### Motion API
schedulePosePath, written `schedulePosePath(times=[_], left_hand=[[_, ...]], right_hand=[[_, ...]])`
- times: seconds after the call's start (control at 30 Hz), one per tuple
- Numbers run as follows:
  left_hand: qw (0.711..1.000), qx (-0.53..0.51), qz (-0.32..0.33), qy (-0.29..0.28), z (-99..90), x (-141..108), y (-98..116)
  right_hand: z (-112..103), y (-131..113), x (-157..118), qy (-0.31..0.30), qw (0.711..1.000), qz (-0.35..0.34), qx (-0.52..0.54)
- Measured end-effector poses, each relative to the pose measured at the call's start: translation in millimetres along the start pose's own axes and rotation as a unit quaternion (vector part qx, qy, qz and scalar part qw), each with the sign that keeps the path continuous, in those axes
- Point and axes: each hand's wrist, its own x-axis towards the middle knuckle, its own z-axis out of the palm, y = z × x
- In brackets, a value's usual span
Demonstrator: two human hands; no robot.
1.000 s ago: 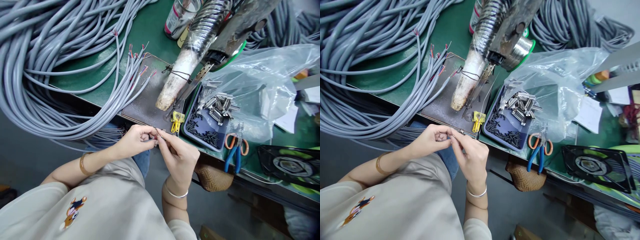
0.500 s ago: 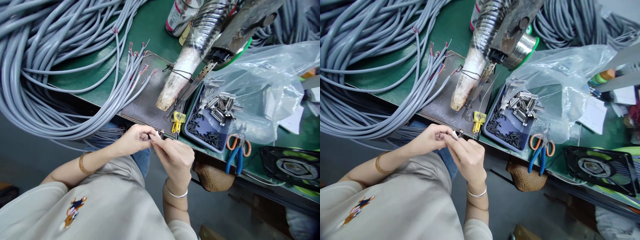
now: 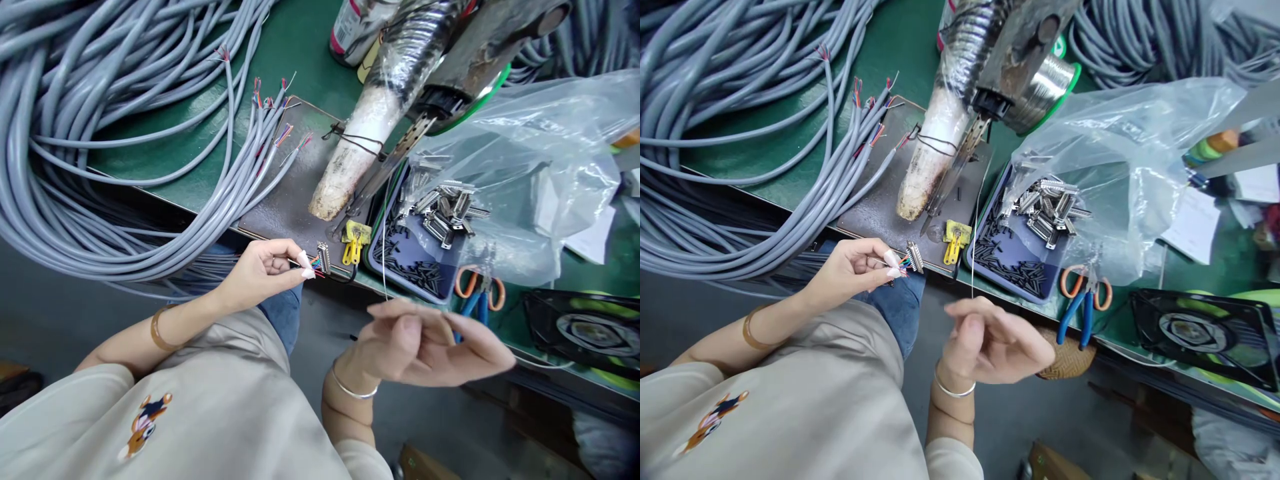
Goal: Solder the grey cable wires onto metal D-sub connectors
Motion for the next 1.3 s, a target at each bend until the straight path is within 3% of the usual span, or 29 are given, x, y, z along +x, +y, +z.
schedulePosePath(times=[0.07, 0.23, 0.3, 0.47, 0.7, 0.97, 1.3], left_hand=[[1.000, 0.006, 0.002, 0.008, -0.6, 0, 0], [1.000, -0.002, -0.015, -0.005, -1.2, 1, 5], [1.000, -0.010, -0.012, -0.007, -0.2, 3, 6], [0.994, 0.067, 0.057, 0.066, 6.7, 10, -5], [0.948, 0.202, 0.181, 0.166, 14.1, 20, -15], [0.918, 0.252, 0.246, 0.182, 19.7, 24, -7], [0.909, 0.262, 0.265, 0.184, 21.4, 25, 0]], right_hand=[[1, 4, -4, -0.031, 0.999, 0.005, -0.021], [3, 18, -20, -0.198, 0.977, 0.008, -0.079], [6, 22, -25, -0.219, 0.972, 0.002, -0.088], [17, 25, -27, -0.176, 0.976, -0.025, -0.127], [27, 24, -12, -0.170, 0.976, -0.039, -0.132], [31, 29, -5, -0.164, 0.983, 0.013, -0.088], [33, 24, 4, -0.156, 0.981, -0.016, -0.111]])
